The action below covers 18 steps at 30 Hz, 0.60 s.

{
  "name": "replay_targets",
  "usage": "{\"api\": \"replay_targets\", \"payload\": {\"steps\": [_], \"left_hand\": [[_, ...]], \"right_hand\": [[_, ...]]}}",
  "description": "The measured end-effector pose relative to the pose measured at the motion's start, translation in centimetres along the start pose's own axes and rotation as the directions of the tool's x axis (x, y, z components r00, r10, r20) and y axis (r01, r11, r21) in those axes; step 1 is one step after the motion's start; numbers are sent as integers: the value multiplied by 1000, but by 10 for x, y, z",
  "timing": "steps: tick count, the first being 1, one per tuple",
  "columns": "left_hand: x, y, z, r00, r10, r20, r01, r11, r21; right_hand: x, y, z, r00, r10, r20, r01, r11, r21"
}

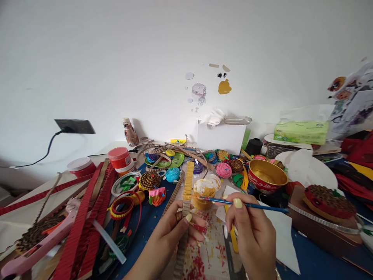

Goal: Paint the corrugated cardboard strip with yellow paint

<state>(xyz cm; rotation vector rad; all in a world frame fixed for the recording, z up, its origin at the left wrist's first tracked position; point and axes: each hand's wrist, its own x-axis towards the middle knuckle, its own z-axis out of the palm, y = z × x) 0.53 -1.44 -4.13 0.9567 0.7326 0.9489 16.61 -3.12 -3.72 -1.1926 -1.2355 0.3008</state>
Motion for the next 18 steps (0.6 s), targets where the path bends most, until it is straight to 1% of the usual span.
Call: {"api": "replay_targets", "payload": {"steps": [6, 11, 16, 18], "left_hand": [[0, 1, 0, 1000, -5, -1, 5, 1000, -9], [0, 2, 0, 1000, -1, 4, 1, 1000, 4], [1, 1, 0, 1000, -6, -2, 6, 1000, 3], [1, 1, 0, 1000, -11, -1, 11, 1000, 0]], "right_hand": [[0, 0, 2, 999, 2, -41, -2, 1000, -5], [-1, -1, 0, 999, -30, 17, 30, 999, -42], [-2, 1, 0, 1000, -13, -27, 13, 1000, -19], [-1, 1, 0, 1000, -6, -16, 5, 1000, -22]]}}
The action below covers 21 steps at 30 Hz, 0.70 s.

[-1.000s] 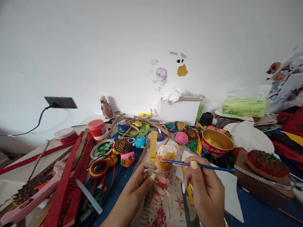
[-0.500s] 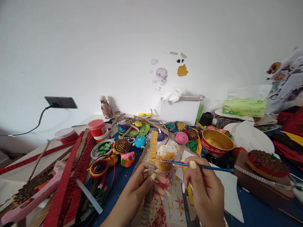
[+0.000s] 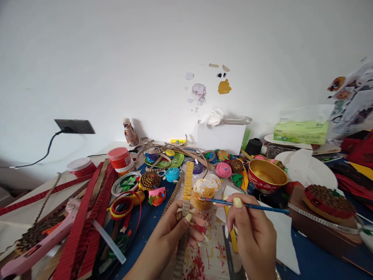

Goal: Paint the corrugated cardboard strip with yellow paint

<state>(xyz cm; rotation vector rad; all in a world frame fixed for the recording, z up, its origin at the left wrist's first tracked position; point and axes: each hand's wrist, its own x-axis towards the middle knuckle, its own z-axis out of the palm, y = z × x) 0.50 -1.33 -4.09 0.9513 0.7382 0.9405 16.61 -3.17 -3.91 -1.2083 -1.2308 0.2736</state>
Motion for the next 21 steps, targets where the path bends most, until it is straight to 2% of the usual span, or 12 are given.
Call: {"api": "replay_targets", "payload": {"steps": [3, 9, 21], "left_hand": [[0, 0, -1, 1000, 6, 3, -6, 1000, -10], [-1, 1, -2, 1000, 6, 7, -6, 1000, -14], [1, -2, -3, 1000, 16, 4, -16, 1000, -20]], "right_hand": [[0, 1, 0, 1000, 4, 23, -3, 1000, -11], [1, 0, 1, 996, 51, -68, -50, 999, 19], [2, -6, 3, 978, 136, -160, -123, 989, 85]]}}
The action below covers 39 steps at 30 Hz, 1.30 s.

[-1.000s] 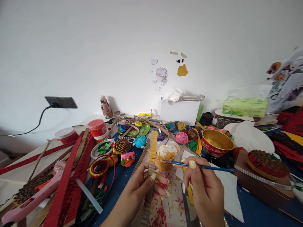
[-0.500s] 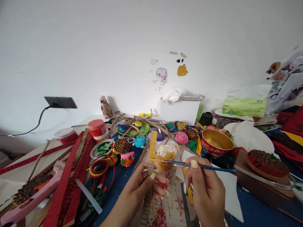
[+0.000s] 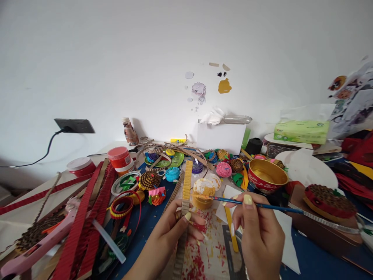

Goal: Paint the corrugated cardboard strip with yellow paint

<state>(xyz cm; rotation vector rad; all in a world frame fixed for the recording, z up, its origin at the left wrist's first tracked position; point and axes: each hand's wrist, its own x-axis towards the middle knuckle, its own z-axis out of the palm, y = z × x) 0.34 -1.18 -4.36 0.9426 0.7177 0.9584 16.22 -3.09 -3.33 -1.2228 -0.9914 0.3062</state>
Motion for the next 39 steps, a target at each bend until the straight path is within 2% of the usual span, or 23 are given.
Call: {"api": "replay_targets", "payload": {"steps": [2, 5, 8, 17, 39], "left_hand": [[0, 0, 0, 1000, 0, 1, 0, 1000, 0], [-1, 0, -1, 1000, -1, 8, 1, 1000, -3], [-2, 0, 0, 1000, 0, 7, 0, 1000, -10], [0, 0, 0, 1000, -5, 9, 5, 1000, 5], [-3, 3, 1, 1000, -6, -18, 5, 1000, -9]], "right_hand": [[0, 0, 0, 1000, -3, -3, 3, 999, 54], [-1, 0, -1, 998, -41, 55, 36, 996, 81], [-2, 2, -3, 987, -106, 124, 102, 994, 40], [-2, 4, -4, 970, -174, 172, 185, 981, -54], [-2, 8, -6, 989, -95, 114, 103, 992, -72]]}}
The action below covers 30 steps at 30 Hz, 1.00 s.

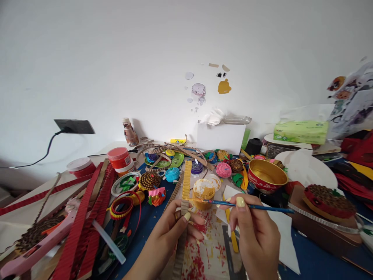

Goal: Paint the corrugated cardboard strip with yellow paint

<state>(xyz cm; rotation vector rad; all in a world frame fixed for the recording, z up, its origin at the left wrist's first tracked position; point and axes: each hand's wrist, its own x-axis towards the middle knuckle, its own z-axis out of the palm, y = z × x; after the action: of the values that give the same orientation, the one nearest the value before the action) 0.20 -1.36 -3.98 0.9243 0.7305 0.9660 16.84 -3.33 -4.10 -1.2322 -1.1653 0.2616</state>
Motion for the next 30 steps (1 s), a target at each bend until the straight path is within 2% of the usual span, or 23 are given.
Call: {"api": "replay_targets", "payload": {"steps": [11, 17, 23, 30], "left_hand": [[1, -1, 0, 1000, -8, -18, 7, 1000, -8], [1, -1, 1, 1000, -15, -12, 15, 1000, 3], [1, -1, 1, 1000, -7, -9, 7, 1000, 7], [1, -1, 1, 1000, -5, -8, 5, 1000, 13]], "right_hand": [[4, -7, 5, 993, 67, -93, -60, 995, 81], [1, -5, 3, 999, 52, -12, -50, 989, 138], [0, -2, 2, 1000, -14, 20, 13, 998, 53], [1, -2, 2, 999, 1, 50, 1, 999, -33]]}}
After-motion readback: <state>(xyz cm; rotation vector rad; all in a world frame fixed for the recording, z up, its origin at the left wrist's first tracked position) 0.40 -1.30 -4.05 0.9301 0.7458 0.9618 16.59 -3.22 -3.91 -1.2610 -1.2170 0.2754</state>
